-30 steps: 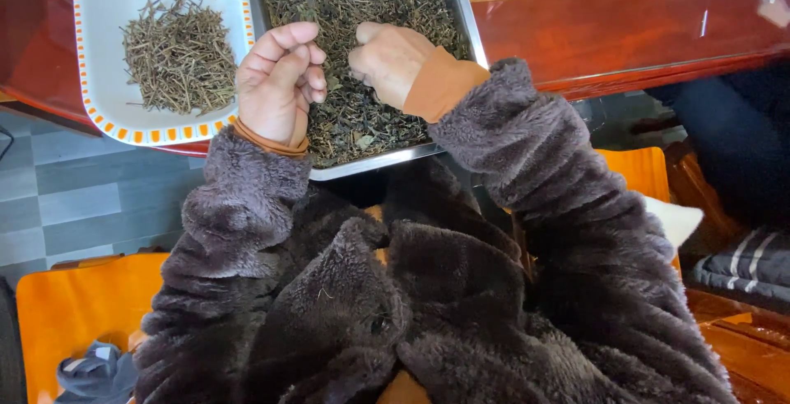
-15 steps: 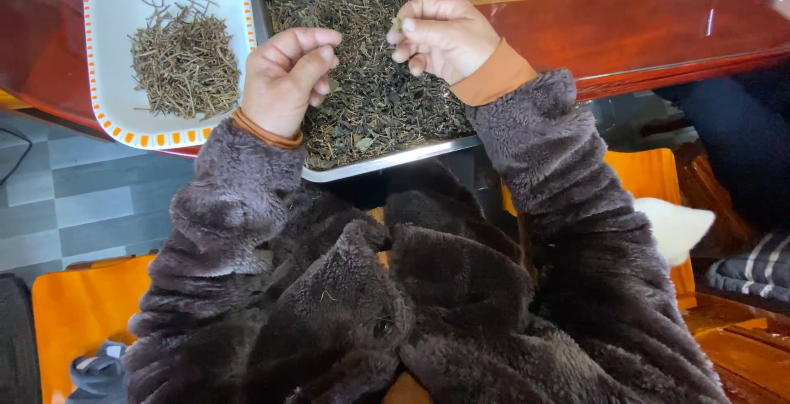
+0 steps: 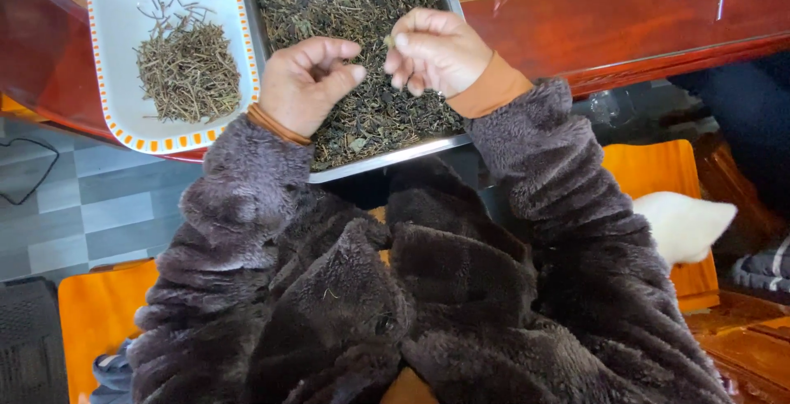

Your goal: Sorting dried tea leaves by hand to remove stems and impurities into a separate container.

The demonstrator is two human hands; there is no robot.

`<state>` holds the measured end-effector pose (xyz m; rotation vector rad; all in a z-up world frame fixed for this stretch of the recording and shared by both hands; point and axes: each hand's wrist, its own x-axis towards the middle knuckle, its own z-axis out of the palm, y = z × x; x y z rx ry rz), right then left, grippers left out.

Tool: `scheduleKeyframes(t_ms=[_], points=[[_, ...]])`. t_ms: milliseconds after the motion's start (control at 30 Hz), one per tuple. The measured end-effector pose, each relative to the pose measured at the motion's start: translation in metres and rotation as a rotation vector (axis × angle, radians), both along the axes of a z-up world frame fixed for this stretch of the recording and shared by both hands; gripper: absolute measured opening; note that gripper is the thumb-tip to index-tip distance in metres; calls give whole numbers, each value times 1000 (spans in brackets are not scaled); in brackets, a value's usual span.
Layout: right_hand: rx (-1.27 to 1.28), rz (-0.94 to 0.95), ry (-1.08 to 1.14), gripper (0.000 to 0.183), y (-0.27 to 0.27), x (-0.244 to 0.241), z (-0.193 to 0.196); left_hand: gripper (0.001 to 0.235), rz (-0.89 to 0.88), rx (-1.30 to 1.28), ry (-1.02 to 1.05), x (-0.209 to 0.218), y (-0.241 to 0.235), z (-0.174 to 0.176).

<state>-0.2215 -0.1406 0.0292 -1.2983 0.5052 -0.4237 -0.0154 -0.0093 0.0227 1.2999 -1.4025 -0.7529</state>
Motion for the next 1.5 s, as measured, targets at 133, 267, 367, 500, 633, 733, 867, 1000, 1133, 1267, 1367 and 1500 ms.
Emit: scheduleKeyframes(t_ms=[133, 267, 367, 500, 633, 733, 867, 1000, 1133, 1267, 1367, 1500], points=[[-77, 51, 65, 8, 15, 7, -5, 25, -55, -189, 2, -5, -4, -12], [13, 67, -7, 5, 19, 10, -10, 8, -49, -316, -57, -6, -2, -5], [20, 86, -23, 6, 18, 12, -11, 9, 4, -342, -107, -2, 2, -7], [80, 116, -77, 15, 7, 6, -4, 12, 45, -208, -93, 8, 18, -2], [202, -43, 43, 15, 0, 10, 13, 25, 166, -143, -93, 22, 25, -25], [117, -7, 133, 15, 0, 23, 19, 28, 199, -157, -25, 25, 26, -31], [-261, -56, 481, 19, 13, 50, 27, 25, 216, -140, 5, 26, 28, -32], [-897, 14, 741, 14, 23, 69, 26, 22, 205, -165, 1, 25, 30, -31], [-1105, 136, 1112, 32, 36, 87, 25, 20, 218, -153, 11, 25, 29, -31], [-1183, 106, 1014, 19, 23, 81, 4, 19, 215, -140, 34, 24, 30, -29], [-1127, 54, 871, 8, 24, 68, 7, 20, 206, -138, 47, 23, 30, -31], [-1077, -21, 557, 12, 18, 53, 3, 19, 206, -135, 32, 21, 29, -31]])
